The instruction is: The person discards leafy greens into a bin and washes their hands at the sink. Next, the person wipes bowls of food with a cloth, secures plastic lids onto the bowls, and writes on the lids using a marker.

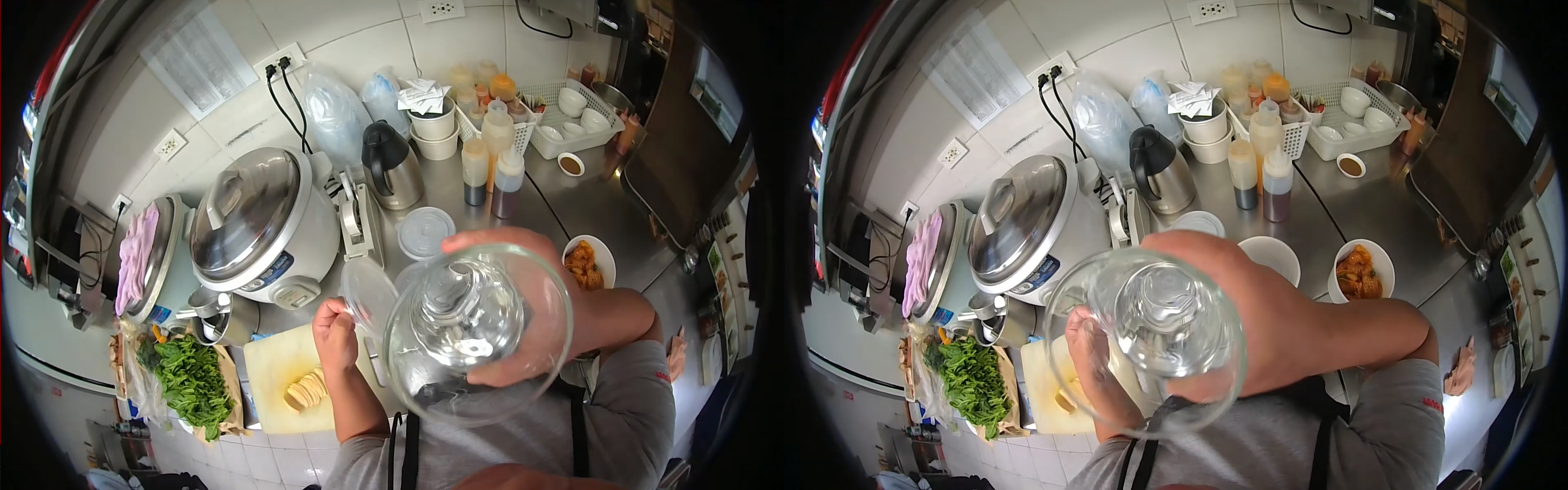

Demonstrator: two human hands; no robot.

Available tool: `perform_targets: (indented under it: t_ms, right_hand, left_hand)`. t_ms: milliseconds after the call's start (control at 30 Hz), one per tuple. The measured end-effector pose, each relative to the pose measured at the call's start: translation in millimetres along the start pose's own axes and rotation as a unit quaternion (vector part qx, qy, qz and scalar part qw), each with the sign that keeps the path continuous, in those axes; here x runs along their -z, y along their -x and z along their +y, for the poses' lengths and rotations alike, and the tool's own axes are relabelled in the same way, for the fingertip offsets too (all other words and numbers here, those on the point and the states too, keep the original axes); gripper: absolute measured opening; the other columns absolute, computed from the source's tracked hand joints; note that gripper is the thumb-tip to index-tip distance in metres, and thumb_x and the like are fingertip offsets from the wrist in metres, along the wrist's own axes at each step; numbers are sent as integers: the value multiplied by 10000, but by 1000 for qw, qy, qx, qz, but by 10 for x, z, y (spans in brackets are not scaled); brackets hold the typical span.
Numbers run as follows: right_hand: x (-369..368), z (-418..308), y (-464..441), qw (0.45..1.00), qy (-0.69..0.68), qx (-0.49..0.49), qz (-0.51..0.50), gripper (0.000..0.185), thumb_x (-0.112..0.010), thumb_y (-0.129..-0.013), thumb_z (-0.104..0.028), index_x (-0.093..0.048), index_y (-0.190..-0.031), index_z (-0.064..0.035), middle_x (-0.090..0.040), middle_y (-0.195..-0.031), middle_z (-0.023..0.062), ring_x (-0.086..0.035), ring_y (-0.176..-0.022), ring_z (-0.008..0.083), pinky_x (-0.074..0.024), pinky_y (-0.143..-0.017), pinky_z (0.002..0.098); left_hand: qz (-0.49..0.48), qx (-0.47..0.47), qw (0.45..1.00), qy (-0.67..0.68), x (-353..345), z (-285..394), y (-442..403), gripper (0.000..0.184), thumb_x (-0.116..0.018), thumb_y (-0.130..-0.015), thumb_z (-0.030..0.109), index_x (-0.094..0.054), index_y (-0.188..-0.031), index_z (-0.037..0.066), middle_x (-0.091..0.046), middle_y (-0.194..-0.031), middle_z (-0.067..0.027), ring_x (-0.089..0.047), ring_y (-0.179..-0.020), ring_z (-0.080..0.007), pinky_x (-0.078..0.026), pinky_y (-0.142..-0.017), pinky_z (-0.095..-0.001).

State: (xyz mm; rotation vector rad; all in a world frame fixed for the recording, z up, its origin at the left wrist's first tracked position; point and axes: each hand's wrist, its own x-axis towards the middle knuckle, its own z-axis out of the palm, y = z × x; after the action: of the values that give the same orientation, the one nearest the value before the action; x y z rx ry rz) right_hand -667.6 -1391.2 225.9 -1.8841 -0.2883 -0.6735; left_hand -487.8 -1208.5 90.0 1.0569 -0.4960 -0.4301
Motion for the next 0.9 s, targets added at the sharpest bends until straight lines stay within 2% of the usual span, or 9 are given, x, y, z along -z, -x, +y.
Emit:
perform_targets:
  t_ms: [100, 133, 233, 333, 567, 700, 800, 900]
  right_hand:
    - [-1, -145, 26, 997, 47, 54, -35, 800, -743, -556, -249, -323, -1177, 30, -387, -1165, 183, -418, -1086, 280, -365, -872, 324]
    - [8, -209, 15, 997, 39, 56, -48, 740, -735, -569, -261, -370, -1136, 43, -383, -1159, 208, -408, -1084, 320, -361, -875, 343]
    - [0, -291, 24, 988, 47, 134, -64, 873, -800, -535, -193, -265, -1199, -8, -371, -1158, 287, -423, -1065, 366, -373, -860, 462]
    - [-13, -377, 37, 987, 41, 147, -60, 853, -788, -556, -178, -269, -1219, -38, -377, -1147, 297, -408, -1069, 398, -330, -876, 515]
    - [37, -365, 40, 976, 49, 199, -73, 831, -764, -586, -140, -256, -1243, -103, -381, -1136, 307, -398, -1063, 418, -294, -876, 560]
    - [-26, -477, 59, 977, 72, 200, -31, 815, -758, -594, -129, -247, -1228, -109, -362, -1134, 326, -401, -1052, 415, -306, -857, 576]
    - [-4, -513, 58, 974, 96, 203, -26, 819, -762, -588, -137, -241, -1220, -112, -355, -1125, 334, -392, -1058, 411, -311, -852, 581]
    - [29, -519, 58, 969, 116, 217, -35, 839, -767, -576, -139, -229, -1220, -117, -357, -1117, 330, -391, -1058, 403, -312, -849, 586]
  left_hand:
    - [-1, -5, 999, -42, 16, 56, 56, 52, -435, -745, 23, -476, -721, 43, -546, -691, -57, -479, -612, -104, -379, -590, -224]
    - [0, -23, 998, -53, -42, 92, 55, 47, -439, -748, 31, -478, -725, 45, -548, -691, -58, -482, -611, -105, -377, -594, -221]
    - [-19, -2, 1000, -15, 9, 55, 57, 44, -442, -748, 34, -478, -727, 44, -548, -692, -58, -463, -597, -97, -365, -589, -214]
    - [-5, 6, 1000, 12, 69, -30, 73, 37, -448, -745, 36, -480, -729, 46, -550, -693, -58, -452, -585, -90, -347, -568, -208]
    - [18, 13, 999, 25, 76, -90, 84, 23, -469, -745, 46, -483, -727, 53, -556, -681, -51, -434, -573, -73, -330, -554, -199]
    - [27, 18, 999, 26, 33, -65, 90, 22, -472, -748, 50, -483, -730, 55, -561, -684, -50, -434, -572, -72, -330, -555, -198]
    - [30, -26, 999, 15, -138, 80, 131, 24, -470, -750, 49, -484, -732, 55, -561, -684, -51, -430, -569, -70, -328, -555, -195]
    - [-27, -14, 999, -16, 4, 12, 62, 32, -460, -748, 42, -483, -729, 56, -561, -684, -51, -420, -566, -67, -324, -551, -194]
